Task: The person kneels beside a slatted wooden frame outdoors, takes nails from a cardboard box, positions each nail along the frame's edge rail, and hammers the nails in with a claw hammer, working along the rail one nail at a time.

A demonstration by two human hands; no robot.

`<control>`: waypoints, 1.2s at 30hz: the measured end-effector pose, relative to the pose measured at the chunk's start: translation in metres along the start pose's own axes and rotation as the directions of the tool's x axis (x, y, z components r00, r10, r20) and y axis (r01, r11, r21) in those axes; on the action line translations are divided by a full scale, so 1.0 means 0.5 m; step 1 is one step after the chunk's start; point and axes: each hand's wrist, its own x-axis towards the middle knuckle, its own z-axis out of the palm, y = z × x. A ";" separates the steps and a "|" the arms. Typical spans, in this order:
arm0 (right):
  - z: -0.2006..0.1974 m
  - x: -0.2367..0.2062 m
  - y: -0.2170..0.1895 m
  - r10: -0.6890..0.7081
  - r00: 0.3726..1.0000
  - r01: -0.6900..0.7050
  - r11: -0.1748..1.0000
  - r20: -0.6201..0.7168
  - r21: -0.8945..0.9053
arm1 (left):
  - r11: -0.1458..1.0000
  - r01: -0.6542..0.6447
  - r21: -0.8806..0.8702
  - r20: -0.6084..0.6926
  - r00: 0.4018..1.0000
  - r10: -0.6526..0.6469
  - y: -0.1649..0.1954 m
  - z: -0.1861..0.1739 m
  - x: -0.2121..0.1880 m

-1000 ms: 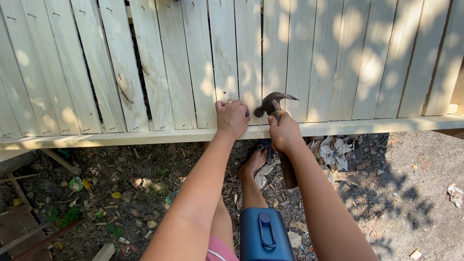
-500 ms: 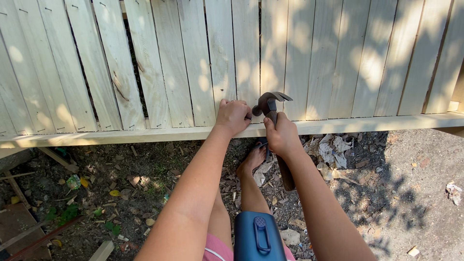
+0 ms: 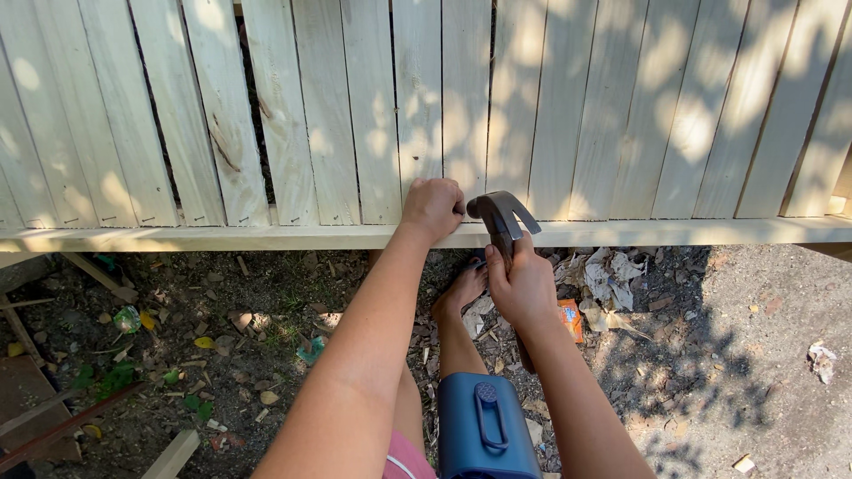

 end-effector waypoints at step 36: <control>0.089 -0.011 0.034 -0.149 0.974 0.160 0.986 -0.173 0.053 | 0.854 0.037 0.518 0.192 0.969 -0.158 0.045 -0.084 -0.009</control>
